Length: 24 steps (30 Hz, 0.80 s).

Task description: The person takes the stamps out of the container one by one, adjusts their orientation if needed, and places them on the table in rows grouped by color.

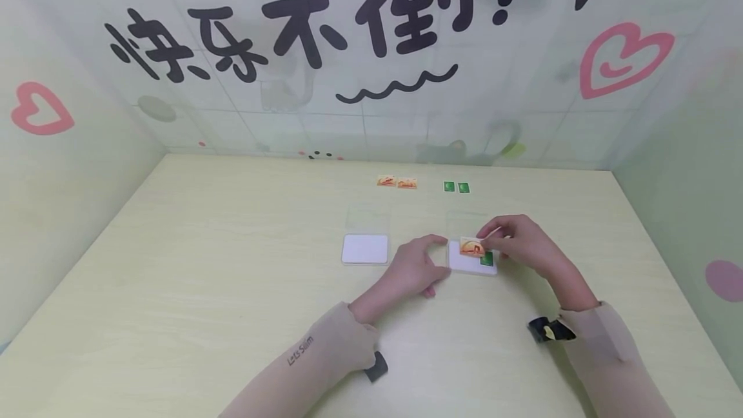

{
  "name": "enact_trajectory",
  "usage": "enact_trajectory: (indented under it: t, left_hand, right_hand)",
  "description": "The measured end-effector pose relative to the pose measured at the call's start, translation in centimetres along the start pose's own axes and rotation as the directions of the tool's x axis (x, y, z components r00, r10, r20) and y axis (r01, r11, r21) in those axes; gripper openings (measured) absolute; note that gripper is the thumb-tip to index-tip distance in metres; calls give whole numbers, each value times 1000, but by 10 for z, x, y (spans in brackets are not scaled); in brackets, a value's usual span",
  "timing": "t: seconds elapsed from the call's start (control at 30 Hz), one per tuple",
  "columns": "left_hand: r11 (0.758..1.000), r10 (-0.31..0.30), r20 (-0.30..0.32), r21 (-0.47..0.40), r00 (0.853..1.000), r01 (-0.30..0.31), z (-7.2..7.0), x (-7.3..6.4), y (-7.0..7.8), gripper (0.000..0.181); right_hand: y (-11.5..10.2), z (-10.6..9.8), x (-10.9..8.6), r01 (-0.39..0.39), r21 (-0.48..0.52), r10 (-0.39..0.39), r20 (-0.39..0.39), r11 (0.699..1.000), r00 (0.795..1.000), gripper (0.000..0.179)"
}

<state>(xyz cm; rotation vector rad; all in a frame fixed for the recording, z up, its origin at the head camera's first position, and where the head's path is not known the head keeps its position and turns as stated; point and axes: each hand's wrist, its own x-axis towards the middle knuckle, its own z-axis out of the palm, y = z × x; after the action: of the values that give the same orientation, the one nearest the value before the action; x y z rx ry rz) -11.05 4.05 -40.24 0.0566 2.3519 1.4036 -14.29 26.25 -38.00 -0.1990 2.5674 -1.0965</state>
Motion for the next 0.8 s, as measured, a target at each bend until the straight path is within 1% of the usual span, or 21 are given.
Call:
enact_trajectory:
  t: [0.13, 0.23, 0.37, 0.47, 0.57, 0.8]
  left_hand:
    - [997, 19, -1, 72, 1000, -19, -2, -2, 0, 54]
    - [979, 49, 5, 198, 999, -49, -4, -3, 0, 56]
    - [934, 74, 39, 348, 996, -83, -6, -5, 1, 59]
    - [911, 70, 69, 402, 995, -92, -7, -6, 2, 59]
    - [883, 74, 94, 457, 993, -109, -9, -9, 4, 59]
    - [803, 81, 144, 576, 986, -150, -10, -12, 7, 60]
  right_hand:
    - [-1, 0, 1, -1, -4, 1, -1, 1000, 1000, 23]
    - [-1, -1, 1, 0, -2, 0, -2, 1000, 1000, 22]
    - [-1, -1, 2, 2, -1, -2, 2, 1000, 1000, 22]
    - [-1, -1, 2, 1, -8, -1, 5, 1000, 1000, 23]
    - [-1, 0, 3, 6, -8, -6, 4, 1000, 1000, 23]
    - [-1, 1, 2, 11, -4, -11, 3, 1000, 1000, 22]
